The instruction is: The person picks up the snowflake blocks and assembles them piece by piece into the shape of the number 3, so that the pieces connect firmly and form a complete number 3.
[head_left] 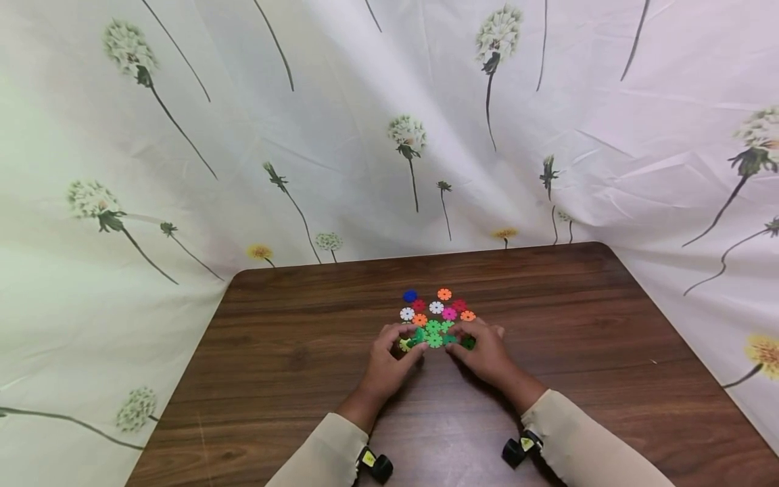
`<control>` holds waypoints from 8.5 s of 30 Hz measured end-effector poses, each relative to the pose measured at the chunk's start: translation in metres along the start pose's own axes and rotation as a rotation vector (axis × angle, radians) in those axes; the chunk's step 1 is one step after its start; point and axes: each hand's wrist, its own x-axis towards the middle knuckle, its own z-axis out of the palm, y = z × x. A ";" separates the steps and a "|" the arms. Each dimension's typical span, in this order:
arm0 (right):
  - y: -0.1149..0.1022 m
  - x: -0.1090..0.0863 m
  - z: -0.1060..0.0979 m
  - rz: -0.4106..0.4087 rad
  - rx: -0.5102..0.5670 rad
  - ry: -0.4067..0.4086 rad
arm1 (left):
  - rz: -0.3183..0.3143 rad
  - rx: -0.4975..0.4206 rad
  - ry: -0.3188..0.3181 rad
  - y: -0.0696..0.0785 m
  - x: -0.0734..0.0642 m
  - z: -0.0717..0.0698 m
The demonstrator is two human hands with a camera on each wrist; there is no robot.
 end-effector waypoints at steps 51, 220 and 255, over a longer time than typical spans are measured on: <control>-0.031 0.008 -0.013 -0.037 0.562 -0.054 | 0.067 -0.022 -0.070 0.002 -0.002 0.000; -0.008 0.014 0.011 0.084 0.019 -0.124 | -0.034 -0.163 0.089 0.006 0.002 0.003; -0.033 0.007 -0.003 0.030 0.396 0.011 | -0.099 -0.132 0.085 0.008 0.002 0.004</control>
